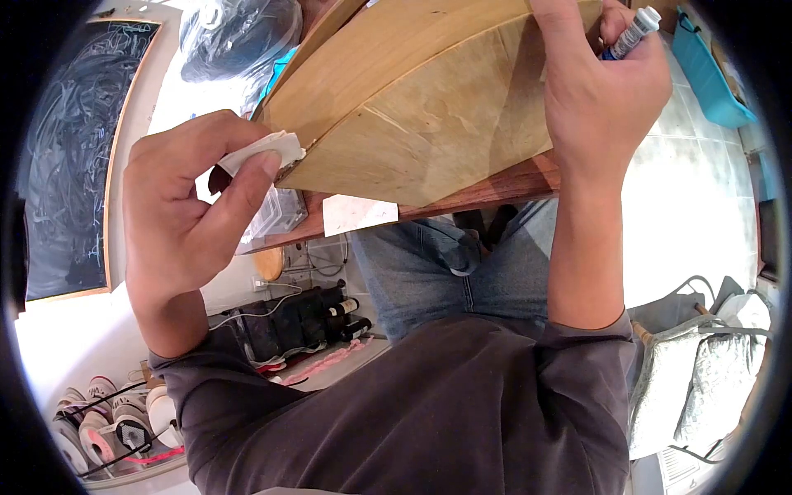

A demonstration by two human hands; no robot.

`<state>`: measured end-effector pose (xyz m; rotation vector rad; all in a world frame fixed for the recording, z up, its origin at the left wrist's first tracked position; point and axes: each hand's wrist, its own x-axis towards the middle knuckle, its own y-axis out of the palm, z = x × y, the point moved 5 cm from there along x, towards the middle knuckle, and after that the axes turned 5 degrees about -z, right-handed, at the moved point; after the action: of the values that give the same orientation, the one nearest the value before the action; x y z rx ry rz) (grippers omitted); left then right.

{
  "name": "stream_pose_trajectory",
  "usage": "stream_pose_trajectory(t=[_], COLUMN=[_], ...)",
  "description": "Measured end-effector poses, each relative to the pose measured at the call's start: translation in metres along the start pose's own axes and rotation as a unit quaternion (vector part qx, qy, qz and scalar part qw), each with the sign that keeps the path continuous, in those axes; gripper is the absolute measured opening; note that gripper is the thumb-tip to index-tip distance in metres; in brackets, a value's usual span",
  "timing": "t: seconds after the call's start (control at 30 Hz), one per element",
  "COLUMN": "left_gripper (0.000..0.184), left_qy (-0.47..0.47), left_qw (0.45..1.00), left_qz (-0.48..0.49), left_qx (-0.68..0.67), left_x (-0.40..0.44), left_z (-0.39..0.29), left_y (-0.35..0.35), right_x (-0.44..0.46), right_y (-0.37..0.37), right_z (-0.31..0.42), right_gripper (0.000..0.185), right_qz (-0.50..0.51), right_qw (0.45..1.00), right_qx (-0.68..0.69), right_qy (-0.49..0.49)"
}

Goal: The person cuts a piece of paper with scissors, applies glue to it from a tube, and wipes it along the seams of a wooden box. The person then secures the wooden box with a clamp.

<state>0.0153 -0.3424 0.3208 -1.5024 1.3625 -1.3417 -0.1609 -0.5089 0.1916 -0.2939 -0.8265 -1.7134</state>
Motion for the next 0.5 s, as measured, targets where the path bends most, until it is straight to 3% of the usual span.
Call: stream_pose_trajectory(t=[0.5], left_gripper=[0.009], left_qy=[-0.011], left_qw=[0.999], left_qz=[0.017], left_qx=[0.034], left_x=[0.007], left_z=[0.003], left_y=[0.005], right_x=[-0.001], right_y=[-0.002], right_z=[-0.003], right_gripper=[0.028], right_qz=[-0.001], right_qw=[1.000], right_qx=[0.006], right_qy=[0.003])
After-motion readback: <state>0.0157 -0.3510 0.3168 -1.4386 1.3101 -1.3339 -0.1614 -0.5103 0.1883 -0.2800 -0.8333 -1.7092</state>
